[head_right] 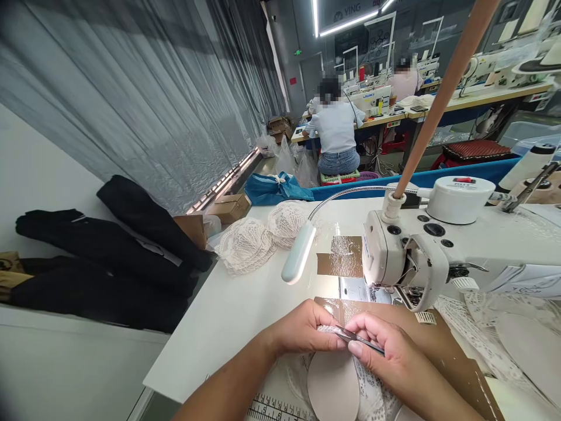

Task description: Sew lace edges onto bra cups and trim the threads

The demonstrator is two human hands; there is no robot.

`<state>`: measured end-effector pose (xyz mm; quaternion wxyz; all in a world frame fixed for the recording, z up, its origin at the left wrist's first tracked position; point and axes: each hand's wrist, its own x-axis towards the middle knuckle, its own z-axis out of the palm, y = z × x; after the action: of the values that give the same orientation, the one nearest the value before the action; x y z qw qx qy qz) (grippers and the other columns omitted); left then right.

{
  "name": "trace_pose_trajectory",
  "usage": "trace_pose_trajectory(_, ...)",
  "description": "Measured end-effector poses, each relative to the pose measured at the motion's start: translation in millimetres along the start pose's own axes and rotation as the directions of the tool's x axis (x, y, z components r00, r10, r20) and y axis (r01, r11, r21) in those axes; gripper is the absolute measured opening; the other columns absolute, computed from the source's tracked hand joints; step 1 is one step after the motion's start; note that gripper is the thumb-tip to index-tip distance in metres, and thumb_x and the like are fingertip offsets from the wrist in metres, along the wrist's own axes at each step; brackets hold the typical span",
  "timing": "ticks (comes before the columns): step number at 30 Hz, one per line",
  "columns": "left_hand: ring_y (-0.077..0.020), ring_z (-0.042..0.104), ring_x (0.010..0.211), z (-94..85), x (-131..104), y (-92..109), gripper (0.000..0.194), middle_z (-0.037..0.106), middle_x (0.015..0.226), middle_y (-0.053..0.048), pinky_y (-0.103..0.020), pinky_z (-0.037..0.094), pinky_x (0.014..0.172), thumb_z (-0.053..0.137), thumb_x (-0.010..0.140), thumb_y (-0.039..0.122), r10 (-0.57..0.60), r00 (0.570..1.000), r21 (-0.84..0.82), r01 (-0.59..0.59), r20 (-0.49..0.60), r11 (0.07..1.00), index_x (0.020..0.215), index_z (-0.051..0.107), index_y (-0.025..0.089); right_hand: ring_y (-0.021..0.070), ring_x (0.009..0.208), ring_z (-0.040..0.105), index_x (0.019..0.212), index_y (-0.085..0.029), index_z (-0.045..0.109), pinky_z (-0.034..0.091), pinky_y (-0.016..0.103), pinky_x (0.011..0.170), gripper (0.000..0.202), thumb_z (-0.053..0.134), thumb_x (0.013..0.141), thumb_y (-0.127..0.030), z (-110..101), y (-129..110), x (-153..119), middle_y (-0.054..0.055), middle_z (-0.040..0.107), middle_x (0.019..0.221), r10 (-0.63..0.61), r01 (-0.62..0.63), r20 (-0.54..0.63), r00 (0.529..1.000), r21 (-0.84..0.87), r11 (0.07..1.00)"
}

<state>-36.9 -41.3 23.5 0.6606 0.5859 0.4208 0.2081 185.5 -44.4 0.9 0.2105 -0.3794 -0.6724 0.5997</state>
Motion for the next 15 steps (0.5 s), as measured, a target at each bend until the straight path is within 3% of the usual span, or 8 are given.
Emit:
trace_pose_trajectory(4,-0.0072,0.028,0.054,0.6,0.6,-0.3,0.046,0.034,0.056,0.005,-0.024,0.018,0.049,0.076,0.07,0.055,-0.021,1.0,0.014,0.021,0.02,1.0,0.06,0.062,0.012,0.0215,0.08,0.056,0.092,-0.023,0.062,0.044,0.033,0.072,0.037,0.047,0.092,-0.057,2.6,2.4,2.1,0.004,0.062,0.087,-0.031,0.028,-0.038,0.999,-0.069,0.997)
trace_pose_trajectory(9,-0.0111,0.043,0.061,1.0,3.6,-2.1,0.047,0.054,0.064,0.001,-0.023,0.033,0.056,0.076,0.07,0.055,-0.023,0.999,0.04,0.024,-0.025,0.999,0.091,0.077,0.013,0.0156,0.058,0.047,0.099,-0.024,0.055,0.038,0.028,0.055,0.042,0.051,0.086,-0.065,1.0,8.2,1.2,-0.004,0.05,0.065,0.091,-0.067,-0.118,0.989,0.189,0.98)
trace_pose_trajectory(12,-0.0116,0.045,0.064,0.9,5.2,-3.4,0.046,0.055,0.067,0.0,-0.022,0.033,0.057,0.075,0.071,0.053,-0.016,0.999,0.053,0.018,-0.029,0.998,0.091,0.076,0.012,0.0137,0.057,0.037,0.087,-0.023,0.055,0.031,0.027,0.052,0.039,0.057,0.083,-0.062,0.5,6.2,1.3,-0.006,0.038,0.06,0.051,-0.048,-0.118,0.992,0.023,0.999)
trace_pose_trajectory(15,-0.0096,0.042,0.06,-3.1,5.1,-3.1,0.039,0.049,0.064,0.002,-0.021,0.031,0.053,0.074,0.073,0.05,-0.005,1.0,0.107,0.004,0.013,0.994,0.079,0.071,0.012,0.015,0.062,0.039,0.068,-0.022,0.046,0.031,0.028,0.057,0.042,0.046,0.091,-0.058,-4.0,2.4,1.1,-0.003,0.039,0.064,-0.003,-0.019,-0.12,0.993,-0.182,0.983)
